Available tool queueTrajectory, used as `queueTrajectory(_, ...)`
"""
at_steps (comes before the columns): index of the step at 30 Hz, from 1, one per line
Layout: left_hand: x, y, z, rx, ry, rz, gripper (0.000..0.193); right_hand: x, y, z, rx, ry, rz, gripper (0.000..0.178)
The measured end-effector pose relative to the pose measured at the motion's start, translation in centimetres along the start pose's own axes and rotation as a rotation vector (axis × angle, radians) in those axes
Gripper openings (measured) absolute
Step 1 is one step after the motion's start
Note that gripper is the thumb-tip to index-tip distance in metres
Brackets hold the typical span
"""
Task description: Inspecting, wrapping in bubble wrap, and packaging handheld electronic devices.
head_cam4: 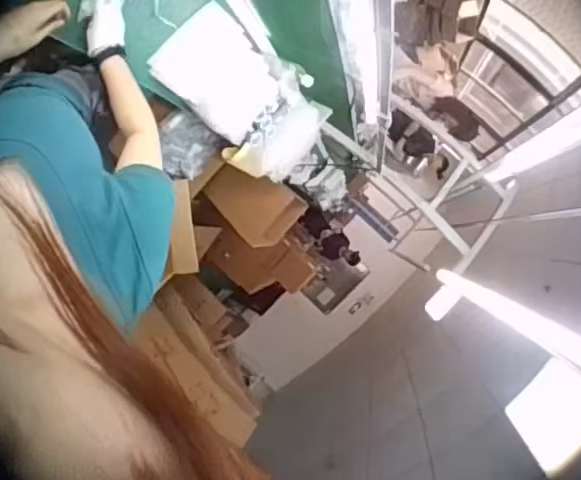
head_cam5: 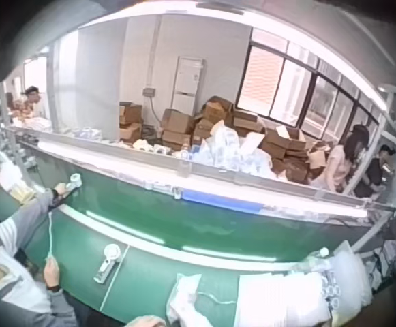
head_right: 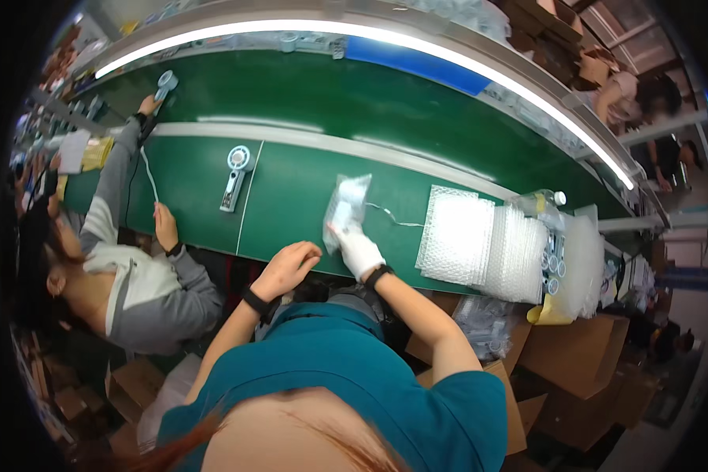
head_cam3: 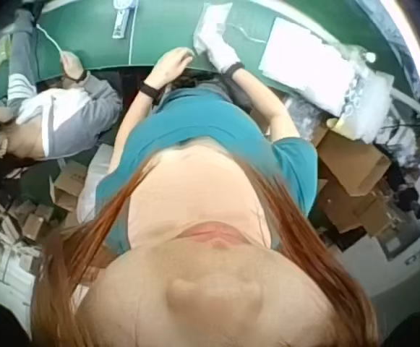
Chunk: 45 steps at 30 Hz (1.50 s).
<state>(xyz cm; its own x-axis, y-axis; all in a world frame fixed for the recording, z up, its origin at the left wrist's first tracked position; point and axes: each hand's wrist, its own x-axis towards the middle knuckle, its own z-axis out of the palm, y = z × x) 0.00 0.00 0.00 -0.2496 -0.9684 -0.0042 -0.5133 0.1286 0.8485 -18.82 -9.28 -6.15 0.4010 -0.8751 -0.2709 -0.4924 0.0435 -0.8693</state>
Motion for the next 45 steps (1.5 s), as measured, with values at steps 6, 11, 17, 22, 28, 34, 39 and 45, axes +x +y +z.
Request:
queueTrajectory(6,-0.2,-2.7,-3.0,-0.062,-0.063,-0.103,0.011,8.8,-8.7,-0.3,-0.157,0.459,0.112,0.057)
queueTrajectory(11,2.2,-2.6,-1.2,-0.045,-0.288,0.031,0.013,-2.8,-7.5,-3.5,-0.262,0.513,0.012,0.029)
queueTrajectory(17,6.7,2.9,4.1,0.027,-0.380,0.117,0.014,-23.1,2.2,-18.1,0.102,1.388,0.392,0.023)
queueTrajectory(22,10.3,9.0,12.4,0.045,-0.405,0.199,0.010,-30.9,21.1,-32.7,-0.047,1.215,0.560,0.028)
queueTrajectory(28,12.3,19.0,21.4,0.098,-0.546,0.363,0.013,-26.6,25.0,-37.7,-0.207,0.923,0.880,0.047)
queueTrajectory(34,14.6,22.0,29.4,0.254,-0.588,0.441,0.025,-29.5,23.1,-37.5,-0.015,1.196,0.896,0.035)
queueTrajectory(39,15.7,21.1,30.7,0.345,-0.574,0.450,0.028,-32.8,25.4,-34.2,0.212,1.575,0.695,0.026)
queueTrajectory(45,15.8,20.8,29.7,0.321,-0.640,0.455,0.027,-35.9,22.9,-30.1,0.283,2.004,0.174,0.030)
